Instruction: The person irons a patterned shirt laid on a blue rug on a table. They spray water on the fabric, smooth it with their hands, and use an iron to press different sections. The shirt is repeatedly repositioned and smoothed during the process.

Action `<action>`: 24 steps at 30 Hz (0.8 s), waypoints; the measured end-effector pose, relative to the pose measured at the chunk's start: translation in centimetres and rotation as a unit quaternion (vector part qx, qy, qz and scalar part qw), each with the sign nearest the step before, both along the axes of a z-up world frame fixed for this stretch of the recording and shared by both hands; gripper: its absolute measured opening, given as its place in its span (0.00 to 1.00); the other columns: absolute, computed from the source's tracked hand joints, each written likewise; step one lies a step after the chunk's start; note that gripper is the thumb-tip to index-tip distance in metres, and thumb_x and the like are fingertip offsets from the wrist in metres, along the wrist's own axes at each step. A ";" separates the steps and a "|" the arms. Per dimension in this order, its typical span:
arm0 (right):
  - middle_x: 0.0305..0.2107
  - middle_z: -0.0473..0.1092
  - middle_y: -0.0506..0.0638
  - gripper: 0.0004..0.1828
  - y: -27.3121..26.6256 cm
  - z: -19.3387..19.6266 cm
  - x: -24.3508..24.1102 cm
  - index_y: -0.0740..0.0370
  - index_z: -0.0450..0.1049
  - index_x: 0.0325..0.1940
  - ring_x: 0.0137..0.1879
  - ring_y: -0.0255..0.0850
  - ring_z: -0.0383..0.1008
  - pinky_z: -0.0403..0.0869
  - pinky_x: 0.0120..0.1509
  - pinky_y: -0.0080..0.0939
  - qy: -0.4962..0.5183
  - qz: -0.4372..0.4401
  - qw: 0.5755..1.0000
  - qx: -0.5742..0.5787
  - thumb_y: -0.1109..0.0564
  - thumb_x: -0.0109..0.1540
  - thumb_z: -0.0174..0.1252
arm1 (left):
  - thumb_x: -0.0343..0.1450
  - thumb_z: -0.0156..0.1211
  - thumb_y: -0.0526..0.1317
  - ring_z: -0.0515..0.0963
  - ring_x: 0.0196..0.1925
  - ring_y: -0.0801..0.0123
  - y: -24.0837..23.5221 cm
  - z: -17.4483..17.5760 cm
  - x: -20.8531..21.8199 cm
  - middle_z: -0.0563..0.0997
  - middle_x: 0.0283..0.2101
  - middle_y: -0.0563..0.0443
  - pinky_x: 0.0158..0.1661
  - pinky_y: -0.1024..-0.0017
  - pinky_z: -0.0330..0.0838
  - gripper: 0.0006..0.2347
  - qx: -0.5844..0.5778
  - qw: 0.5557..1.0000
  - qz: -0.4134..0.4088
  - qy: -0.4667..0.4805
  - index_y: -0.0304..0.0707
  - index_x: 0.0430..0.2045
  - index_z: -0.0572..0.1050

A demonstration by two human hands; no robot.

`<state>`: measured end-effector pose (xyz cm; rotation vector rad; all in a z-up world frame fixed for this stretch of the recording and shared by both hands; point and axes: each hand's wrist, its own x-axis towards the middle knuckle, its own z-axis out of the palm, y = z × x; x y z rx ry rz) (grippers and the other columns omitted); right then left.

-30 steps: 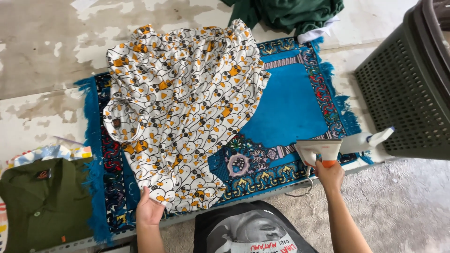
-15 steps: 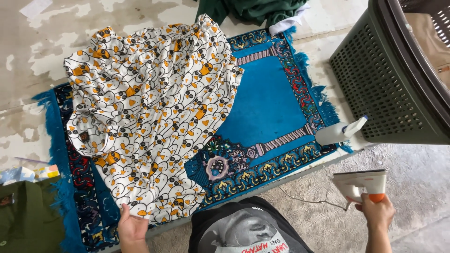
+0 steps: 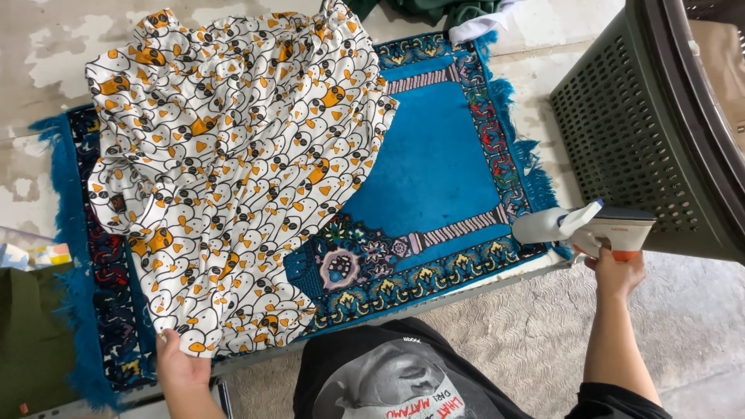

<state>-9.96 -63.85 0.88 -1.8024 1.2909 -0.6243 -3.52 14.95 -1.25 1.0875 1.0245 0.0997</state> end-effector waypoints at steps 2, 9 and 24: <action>0.50 0.72 0.64 0.27 -0.2 -0.8 0.5 0.66 0.68 0.64 0.36 0.53 0.81 0.86 0.33 0.36 -0.005 -0.003 1.000 0.018 0.70 0.60 0.59 | 0.79 0.42 0.47 0.74 0.67 0.55 -0.4 -0.2 -0.4 0.72 0.67 0.48 0.59 0.51 0.73 0.18 -0.002 1.000 0.013 0.009 0.53 0.65 0.63; 0.48 0.70 0.67 0.29 -0.5 1.0 0.3 0.72 0.61 0.67 0.31 0.52 0.79 0.84 0.36 0.42 0.052 0.017 0.994 0.093 0.65 0.62 0.57 | 0.80 0.43 0.47 0.75 0.64 0.54 -1.9 0.9 -0.4 0.73 0.65 0.47 0.57 0.55 0.76 0.17 0.029 0.996 0.024 0.083 0.52 0.65 0.64; 0.45 0.62 0.55 0.13 6.6 -7.2 -7.2 0.60 0.63 0.47 0.44 0.39 0.64 0.74 0.46 0.31 0.182 -0.149 0.970 -0.064 0.55 0.70 0.62 | 0.69 0.58 0.52 0.60 0.76 0.52 -4.7 9.2 2.5 0.64 0.73 0.41 0.75 0.50 0.44 0.33 -0.059 0.968 -0.079 0.230 0.36 0.69 0.60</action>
